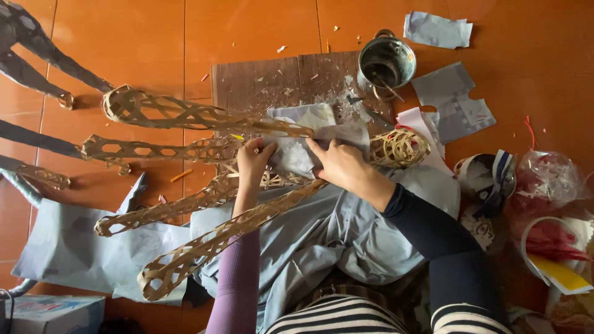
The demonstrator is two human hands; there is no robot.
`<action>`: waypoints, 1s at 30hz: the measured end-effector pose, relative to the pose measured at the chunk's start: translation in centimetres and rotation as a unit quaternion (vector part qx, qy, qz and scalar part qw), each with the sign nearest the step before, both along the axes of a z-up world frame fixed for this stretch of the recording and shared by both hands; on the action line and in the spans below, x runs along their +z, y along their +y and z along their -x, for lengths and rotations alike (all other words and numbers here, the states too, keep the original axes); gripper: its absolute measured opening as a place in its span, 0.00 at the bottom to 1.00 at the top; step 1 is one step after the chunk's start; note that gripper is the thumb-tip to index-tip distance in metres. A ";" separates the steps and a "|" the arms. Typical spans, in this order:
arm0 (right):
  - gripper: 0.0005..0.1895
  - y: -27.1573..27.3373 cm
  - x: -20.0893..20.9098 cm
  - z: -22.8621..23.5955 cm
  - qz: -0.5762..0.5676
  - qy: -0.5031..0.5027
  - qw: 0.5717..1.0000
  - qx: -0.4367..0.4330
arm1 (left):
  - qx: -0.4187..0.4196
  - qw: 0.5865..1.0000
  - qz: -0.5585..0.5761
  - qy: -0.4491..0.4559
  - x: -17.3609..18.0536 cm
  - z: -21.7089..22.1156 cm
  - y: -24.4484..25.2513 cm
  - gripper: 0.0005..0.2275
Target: Applying paper strips with paste to a bamboo giraffe frame to create a paper mache sculpture.
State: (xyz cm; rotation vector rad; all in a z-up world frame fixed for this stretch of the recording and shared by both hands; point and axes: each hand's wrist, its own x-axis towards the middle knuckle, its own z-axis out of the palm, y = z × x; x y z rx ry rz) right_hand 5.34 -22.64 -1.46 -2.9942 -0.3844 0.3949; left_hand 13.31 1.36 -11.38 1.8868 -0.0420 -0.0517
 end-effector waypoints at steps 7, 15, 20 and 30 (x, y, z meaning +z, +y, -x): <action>0.49 -0.1 -0.8 -0.8 -0.010 0.001 1.000 -0.008 | 0.007 0.982 -0.010 -0.189 2.5 1.5 0.0 0.17; 0.50 -0.3 -1.5 -0.7 -0.003 -0.033 0.999 0.016 | -0.199 0.978 0.041 -0.045 4.7 3.9 1.8 0.31; 0.51 -0.4 -1.5 -0.6 -0.008 -0.045 0.999 0.020 | -0.195 0.977 0.079 0.040 2.8 5.0 3.6 0.12; 0.52 0.1 -0.7 -0.8 -0.005 -0.049 0.999 0.014 | -0.141 0.913 -0.311 -0.223 0.5 6.2 4.4 0.05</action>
